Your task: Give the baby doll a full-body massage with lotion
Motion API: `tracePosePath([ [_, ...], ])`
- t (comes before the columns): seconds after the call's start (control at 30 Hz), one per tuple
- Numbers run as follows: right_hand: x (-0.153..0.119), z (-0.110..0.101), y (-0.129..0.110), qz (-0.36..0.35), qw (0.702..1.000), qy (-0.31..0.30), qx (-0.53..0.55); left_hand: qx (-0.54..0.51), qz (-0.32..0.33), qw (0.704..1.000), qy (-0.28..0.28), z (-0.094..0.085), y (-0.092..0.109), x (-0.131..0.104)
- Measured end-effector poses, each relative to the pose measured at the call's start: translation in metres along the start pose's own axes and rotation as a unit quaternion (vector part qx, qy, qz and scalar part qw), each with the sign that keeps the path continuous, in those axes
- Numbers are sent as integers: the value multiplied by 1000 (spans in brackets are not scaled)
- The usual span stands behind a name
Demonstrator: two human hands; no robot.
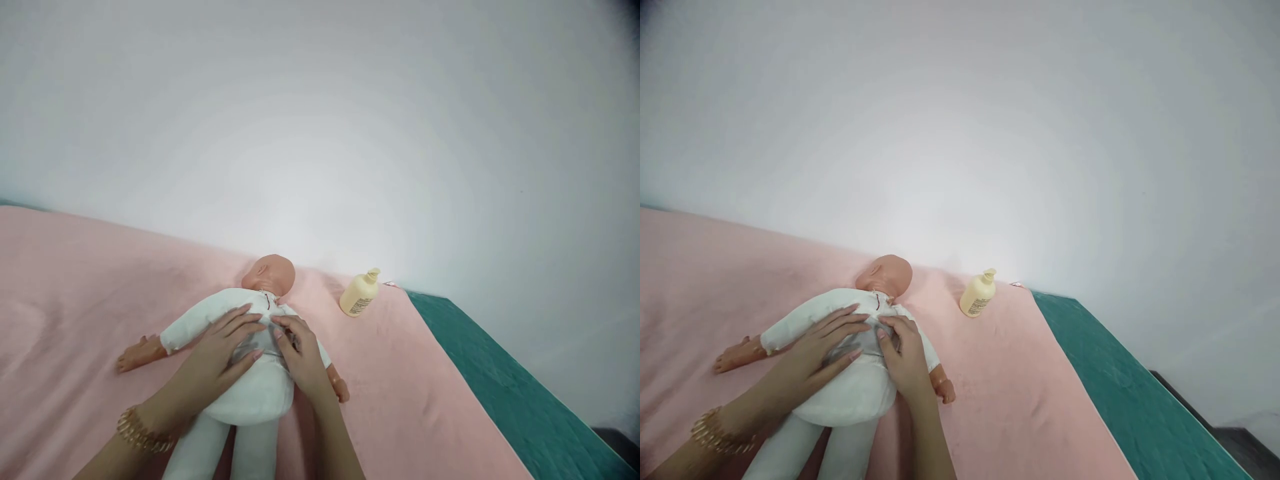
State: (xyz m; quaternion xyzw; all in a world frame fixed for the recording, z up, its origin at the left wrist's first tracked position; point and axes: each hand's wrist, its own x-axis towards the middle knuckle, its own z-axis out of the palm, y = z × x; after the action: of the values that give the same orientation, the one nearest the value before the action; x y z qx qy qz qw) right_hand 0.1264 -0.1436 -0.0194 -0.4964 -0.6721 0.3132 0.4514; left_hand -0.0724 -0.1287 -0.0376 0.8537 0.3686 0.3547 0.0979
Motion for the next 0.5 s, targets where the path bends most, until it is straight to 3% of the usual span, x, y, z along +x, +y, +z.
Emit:
tracePosePath([
  [0.3, 5, 13, 6, -4, 999, 16, -35, 11, -3, 1000, 0, 7, -5, -3],
  [0.5, 3, 15, 2, -12, 999, 33, -41, 13, -6, 1000, -5, 3, 1, 0],
])
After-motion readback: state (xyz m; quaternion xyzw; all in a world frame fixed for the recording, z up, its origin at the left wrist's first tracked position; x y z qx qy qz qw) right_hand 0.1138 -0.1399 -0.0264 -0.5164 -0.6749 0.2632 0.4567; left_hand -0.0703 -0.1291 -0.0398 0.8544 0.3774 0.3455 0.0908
